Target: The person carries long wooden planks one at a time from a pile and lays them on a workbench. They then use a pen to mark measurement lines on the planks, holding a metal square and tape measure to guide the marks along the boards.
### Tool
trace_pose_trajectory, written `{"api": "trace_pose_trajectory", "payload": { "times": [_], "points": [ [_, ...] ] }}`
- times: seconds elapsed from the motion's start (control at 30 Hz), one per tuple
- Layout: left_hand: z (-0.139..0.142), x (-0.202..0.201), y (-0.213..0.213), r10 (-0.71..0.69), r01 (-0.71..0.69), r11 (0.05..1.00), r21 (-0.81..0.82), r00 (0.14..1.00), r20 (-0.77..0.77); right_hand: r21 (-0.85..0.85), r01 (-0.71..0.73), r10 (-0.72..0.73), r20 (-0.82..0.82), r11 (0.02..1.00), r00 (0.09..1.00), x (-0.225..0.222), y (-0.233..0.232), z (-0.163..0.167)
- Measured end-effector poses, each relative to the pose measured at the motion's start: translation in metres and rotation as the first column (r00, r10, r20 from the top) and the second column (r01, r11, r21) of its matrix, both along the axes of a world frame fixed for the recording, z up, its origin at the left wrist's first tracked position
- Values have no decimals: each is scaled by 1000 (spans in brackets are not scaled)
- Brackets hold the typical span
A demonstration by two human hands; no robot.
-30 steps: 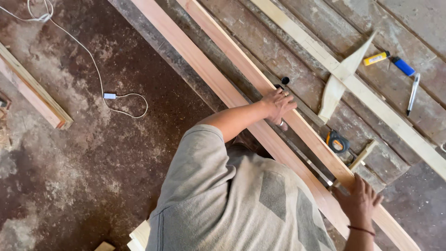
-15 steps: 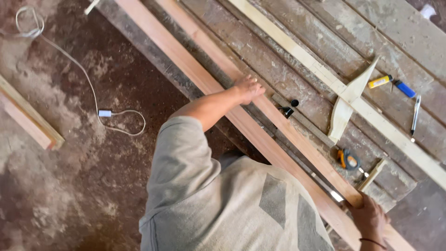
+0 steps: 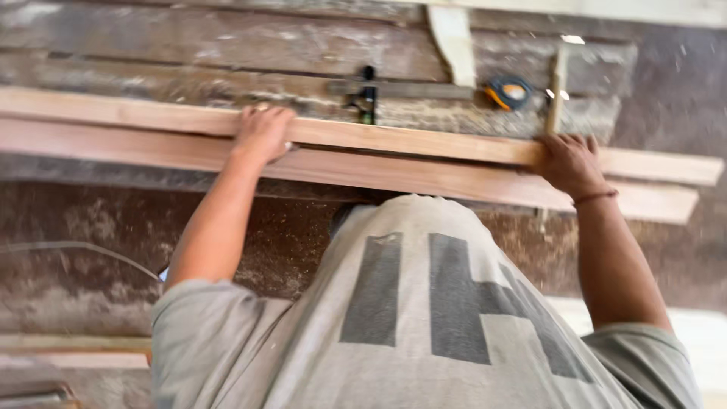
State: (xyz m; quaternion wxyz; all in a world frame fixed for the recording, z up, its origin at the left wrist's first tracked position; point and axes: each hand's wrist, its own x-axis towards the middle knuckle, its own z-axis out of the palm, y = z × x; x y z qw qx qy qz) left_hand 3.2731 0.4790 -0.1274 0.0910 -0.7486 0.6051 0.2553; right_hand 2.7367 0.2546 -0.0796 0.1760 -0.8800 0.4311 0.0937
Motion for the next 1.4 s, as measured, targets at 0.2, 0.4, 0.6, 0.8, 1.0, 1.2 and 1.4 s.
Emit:
{"api": "trace_pose_trajectory", "payload": {
  "times": [0.2,0.4,0.6,0.8,1.0,1.2,1.4],
  "points": [
    [39,-91,18,52,-45,919,-391,999,8,-122,546,-469,382,829,797,-93,7,3],
    [46,-179,23,380,-403,906,-130,909,-171,-226,923,-786,485,310,383,-230,-22,-5],
    [37,-197,30,877,-909,380,-172,413,-246,42,917,-879,304,397,367,-294,-51,-14],
    [-3,-181,16,532,-887,-402,225,-427,-732,134,953,-945,220,273,241,-293,-63,-36],
    [-47,-144,22,343,-869,-390,306,-445,-827,439,797,-703,711,414,-26,-280,-32,-55],
    [-65,-133,62,320,-678,-688,257,-601,-732,885,333,-791,448,325,-417,-305,16,-62],
    [-78,-118,95,466,-782,-607,142,-495,-733,881,346,-805,448,323,-389,-314,41,-74]
  ]
}}
